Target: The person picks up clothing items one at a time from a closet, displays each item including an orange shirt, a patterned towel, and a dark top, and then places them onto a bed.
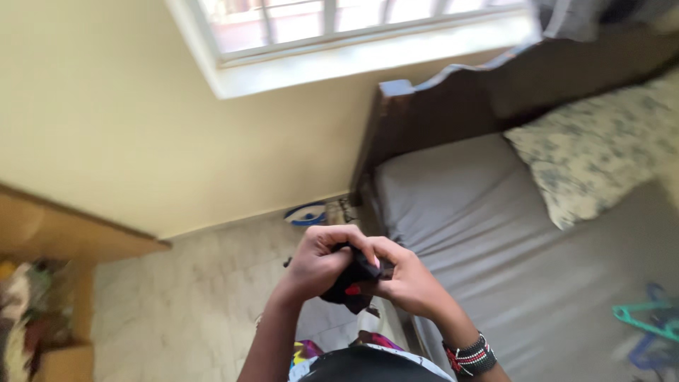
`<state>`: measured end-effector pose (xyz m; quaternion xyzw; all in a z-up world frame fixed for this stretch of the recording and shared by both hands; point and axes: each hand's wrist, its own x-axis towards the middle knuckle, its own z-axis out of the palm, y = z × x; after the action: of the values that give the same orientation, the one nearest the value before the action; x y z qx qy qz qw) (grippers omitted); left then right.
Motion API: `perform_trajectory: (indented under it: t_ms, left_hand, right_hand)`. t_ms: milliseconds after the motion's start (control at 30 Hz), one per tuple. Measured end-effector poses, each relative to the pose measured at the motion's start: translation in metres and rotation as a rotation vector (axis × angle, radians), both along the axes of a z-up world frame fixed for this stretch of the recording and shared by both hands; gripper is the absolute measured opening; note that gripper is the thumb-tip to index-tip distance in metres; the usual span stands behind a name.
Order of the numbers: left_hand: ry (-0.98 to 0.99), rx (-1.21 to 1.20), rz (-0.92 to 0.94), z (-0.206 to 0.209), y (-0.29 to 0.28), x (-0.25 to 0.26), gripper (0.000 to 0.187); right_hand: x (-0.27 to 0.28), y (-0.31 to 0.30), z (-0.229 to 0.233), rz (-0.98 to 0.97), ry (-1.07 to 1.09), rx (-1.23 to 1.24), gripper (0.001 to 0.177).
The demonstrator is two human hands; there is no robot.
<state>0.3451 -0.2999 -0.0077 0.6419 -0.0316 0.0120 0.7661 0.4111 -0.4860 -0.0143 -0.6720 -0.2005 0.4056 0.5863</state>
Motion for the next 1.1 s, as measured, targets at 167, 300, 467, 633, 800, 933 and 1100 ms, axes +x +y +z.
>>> perform_trajectory:
  t_ms: [167,300,467,633,800,933,1100]
  left_hand:
    - [-0.205,-0.181,-0.206,-0.008,-0.076,0.042,0.022]
    - [-0.142,-0.341,-0.412,-0.007,-0.133,0.065,0.024]
    - [-0.084,-0.148,-0.403,0.018,-0.175,0.081,0.038]
    - [-0.335,0.237,-0.402,0.024,-0.193,0.1,0.102]
    - [-0.221,0.228,-0.58,0.002,-0.208,0.109,0.112]
    - [0.003,0.312,-0.693,-0.029,-0.229,0.115,0.086]
    - [0.001,0.335,-0.771,-0.062,-0.252,0.127,0.073]
  right_hand:
    - [0.01,-0.076,-0.039,-0.237,-0.012,-0.059,0.062]
    - [0.013,-0.135,-0.076,-0.335,-0.07,-0.023,0.017]
    - [0.013,-0.176,-0.045,-0.728,-0.258,0.104,0.046]
    - [0.012,-0.213,-0.005,-0.951,-0.011,0.359,0.034]
    - [0.005,-0.251,0.002,-1.138,0.081,0.436,0.032]
    - [-0.006,-0.276,-0.011,-1.254,0.203,0.84,0.024]
    - [-0.024,-0.308,-0.015,-1.368,0.172,1.102,0.027]
